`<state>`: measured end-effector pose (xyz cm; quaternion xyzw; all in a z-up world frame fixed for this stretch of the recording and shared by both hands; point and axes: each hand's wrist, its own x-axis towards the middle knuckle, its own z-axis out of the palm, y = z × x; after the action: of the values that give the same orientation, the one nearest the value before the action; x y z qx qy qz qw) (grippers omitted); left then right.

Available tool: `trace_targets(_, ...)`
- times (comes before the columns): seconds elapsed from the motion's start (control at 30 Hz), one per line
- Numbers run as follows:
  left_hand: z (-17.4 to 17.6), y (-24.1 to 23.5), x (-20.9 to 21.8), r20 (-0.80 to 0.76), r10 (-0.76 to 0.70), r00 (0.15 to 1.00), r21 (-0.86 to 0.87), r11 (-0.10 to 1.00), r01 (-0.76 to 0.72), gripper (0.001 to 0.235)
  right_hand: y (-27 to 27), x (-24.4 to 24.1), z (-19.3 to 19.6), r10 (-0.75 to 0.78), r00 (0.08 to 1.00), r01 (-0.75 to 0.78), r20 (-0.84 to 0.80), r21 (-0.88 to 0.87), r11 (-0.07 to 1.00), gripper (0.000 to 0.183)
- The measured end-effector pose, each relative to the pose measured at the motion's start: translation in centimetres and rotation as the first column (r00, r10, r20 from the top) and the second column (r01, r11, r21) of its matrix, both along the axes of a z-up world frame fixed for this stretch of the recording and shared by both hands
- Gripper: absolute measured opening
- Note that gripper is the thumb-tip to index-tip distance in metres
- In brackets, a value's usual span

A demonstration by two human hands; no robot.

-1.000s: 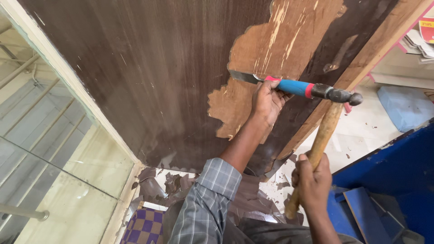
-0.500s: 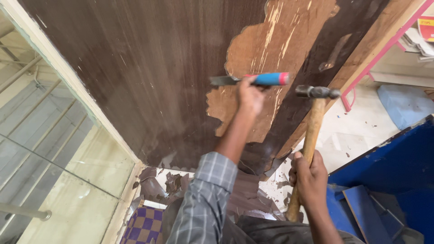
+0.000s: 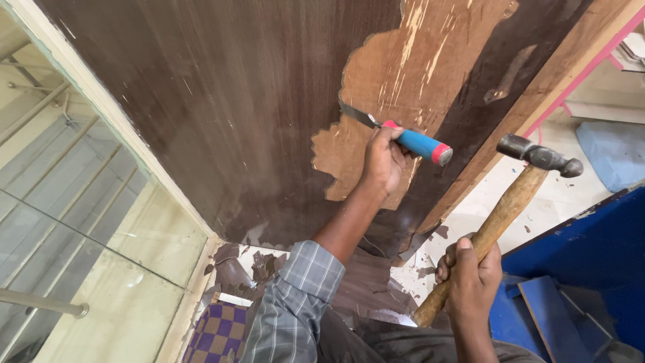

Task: The person uses a hammer and a scraper to remove dark wallpaper from a wall. They repeatedly strike the scraper against the wall to pry off sections of the material, which falls to the floor.

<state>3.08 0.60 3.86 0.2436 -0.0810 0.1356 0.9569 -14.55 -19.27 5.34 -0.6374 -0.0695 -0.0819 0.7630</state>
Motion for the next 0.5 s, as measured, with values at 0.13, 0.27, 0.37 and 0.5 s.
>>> trace_targets(0.13,1.5,-0.2,-0.4,0.006,0.006,1.000,-0.001,1.000,-0.006,0.020,-0.5,0.1,-0.2,-0.011,1.000,0.011,-0.006,0.000,1.000,0.013)
trace_targets(0.27,1.9,-0.3,-0.5,0.010,0.007,1.000,-0.009,1.000,-0.007,0.019,-0.7,0.1,-0.3,-0.013,1.000,0.014,-0.027,0.024,1.000,0.013)
trace_targets(0.37,2.0,-0.3,-0.4,0.009,0.006,1.000,-0.009,1.000,-0.006,0.019,-0.9,0.2,-0.4,-0.003,1.000,0.003,-0.014,0.019,1.000,0.014)
trace_targets(0.5,2.1,-0.2,0.1,0.020,-0.015,1.000,-0.028,0.999,0.015,0.018,-1.0,0.0,-0.3,0.003,1.000,-0.003,-0.020,0.017,1.000,0.011)
